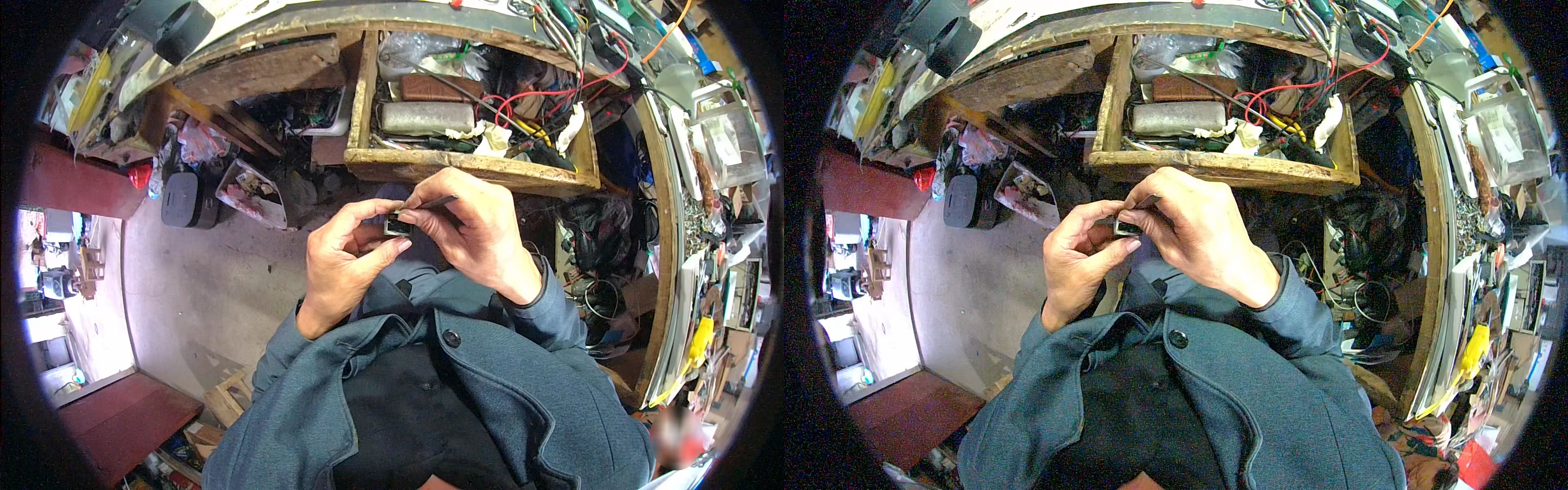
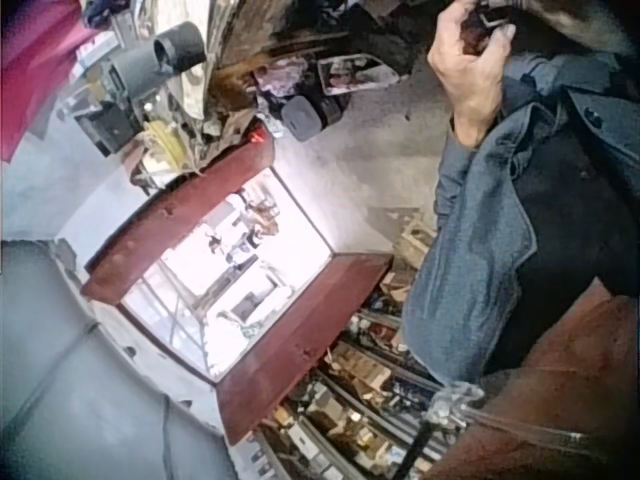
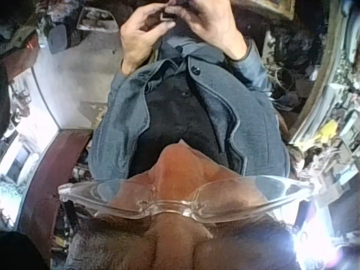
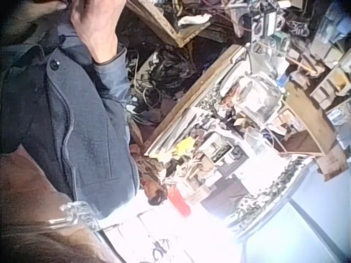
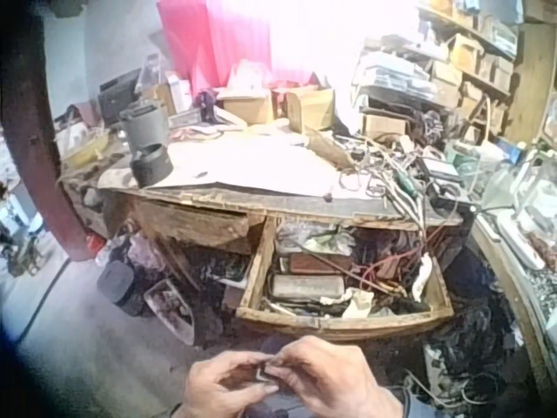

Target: The person cleans a small black electronic component with a white cloth, then uses pliers to strip and insert wires into the component. They repeatedly adjust the wires and the component while seated at a cluttered workbench.

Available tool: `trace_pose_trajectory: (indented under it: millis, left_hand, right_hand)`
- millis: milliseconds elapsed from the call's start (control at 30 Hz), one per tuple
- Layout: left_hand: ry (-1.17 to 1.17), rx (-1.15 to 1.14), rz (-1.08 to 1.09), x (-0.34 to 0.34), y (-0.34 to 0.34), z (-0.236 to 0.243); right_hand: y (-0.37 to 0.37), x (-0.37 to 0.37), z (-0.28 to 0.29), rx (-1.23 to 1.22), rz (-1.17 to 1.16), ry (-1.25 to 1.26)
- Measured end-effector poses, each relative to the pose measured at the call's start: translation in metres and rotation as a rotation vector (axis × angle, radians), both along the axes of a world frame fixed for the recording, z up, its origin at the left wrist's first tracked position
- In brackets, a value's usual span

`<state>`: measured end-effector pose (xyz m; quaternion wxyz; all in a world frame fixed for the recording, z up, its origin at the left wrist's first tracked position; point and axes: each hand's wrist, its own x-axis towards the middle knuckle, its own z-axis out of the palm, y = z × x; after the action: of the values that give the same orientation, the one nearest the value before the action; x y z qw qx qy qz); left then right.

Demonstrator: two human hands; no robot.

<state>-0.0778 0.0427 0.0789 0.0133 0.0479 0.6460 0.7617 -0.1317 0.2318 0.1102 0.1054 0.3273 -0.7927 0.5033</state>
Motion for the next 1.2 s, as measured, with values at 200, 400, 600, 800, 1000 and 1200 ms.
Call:
trace_pose_trajectory:
  millis: [200,400,600,800,1000,1200]
  left_hand:
    - [-0.023,-0.003,0.010,0.001,0.000,-0.004]
    - [-0.007,-0.036,0.048,-0.002,-0.001,-0.011]
    - [0.001,-0.085,0.100,0.000,0.000,-0.012]
    - [0.107,-0.092,0.104,-0.002,0.002,-0.013]
    - [0.160,-0.156,0.116,-0.004,0.003,-0.019]
    - [0.144,-0.160,0.120,-0.001,-0.001,-0.023]
  right_hand:
    - [0.000,0.002,-0.004,0.054,-0.003,0.029]
    - [-0.003,0.006,-0.009,0.150,0.011,0.120]
    - [-0.004,0.011,-0.005,0.201,0.015,0.060]
    - [-0.002,0.011,-0.007,0.165,0.012,0.075]
    - [0.001,0.013,-0.008,0.216,-0.004,0.088]
    - [0.002,0.014,-0.004,0.315,0.031,0.099]
